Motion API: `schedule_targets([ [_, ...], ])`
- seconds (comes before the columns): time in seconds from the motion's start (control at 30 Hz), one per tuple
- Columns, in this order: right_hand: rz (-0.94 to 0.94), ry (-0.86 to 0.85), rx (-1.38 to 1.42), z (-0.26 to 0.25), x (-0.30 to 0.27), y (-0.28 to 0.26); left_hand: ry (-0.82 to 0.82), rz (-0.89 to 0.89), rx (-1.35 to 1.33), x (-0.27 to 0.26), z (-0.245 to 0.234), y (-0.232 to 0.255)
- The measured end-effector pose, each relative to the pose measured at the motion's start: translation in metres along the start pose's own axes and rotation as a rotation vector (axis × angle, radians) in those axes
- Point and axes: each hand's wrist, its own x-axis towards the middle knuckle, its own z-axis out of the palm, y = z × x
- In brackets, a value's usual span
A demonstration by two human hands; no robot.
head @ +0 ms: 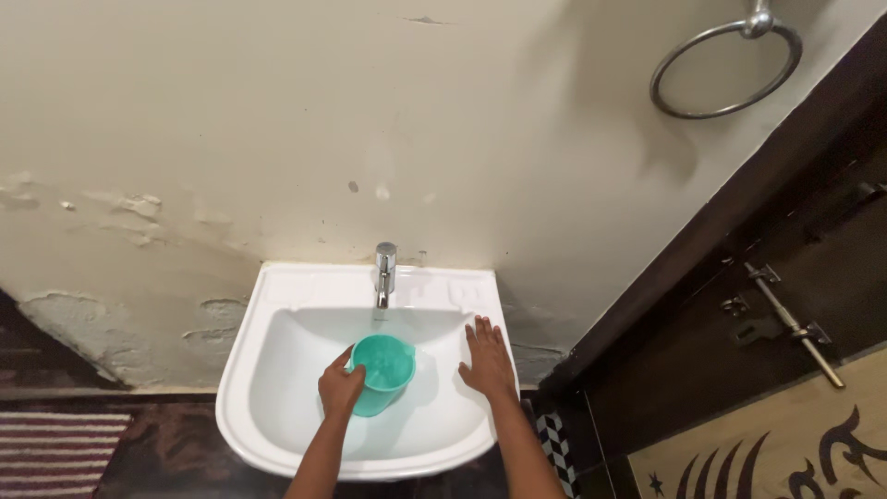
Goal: The person washes the surface of a sink and a small plastic cup using their hands under running water.
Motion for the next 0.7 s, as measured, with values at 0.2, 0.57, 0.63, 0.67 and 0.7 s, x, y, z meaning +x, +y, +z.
schedule_targets([
  [0.2,-0.040,0.053,-0.013,0.026,0.006,0.014,0.025,0.065,0.000,-0.045,0.002,0.051],
  [0.57,-0.168,0.002,-0.085,0.027,-0.005,0.028,0.076,0.106,-0.029,-0.127,0.016,0.125],
  [0.63,-0.183,-0.046,-0.029,0.017,-0.011,0.027,0.123,0.108,-0.067,-0.135,0.013,0.118],
  [0.67,-0.187,-0.070,0.001,0.012,-0.013,0.027,0.144,0.112,-0.084,-0.137,0.011,0.115],
  [0.7,-0.225,-0.136,0.007,0.008,-0.017,0.029,0.165,0.112,-0.102,-0.139,0.008,0.112],
])
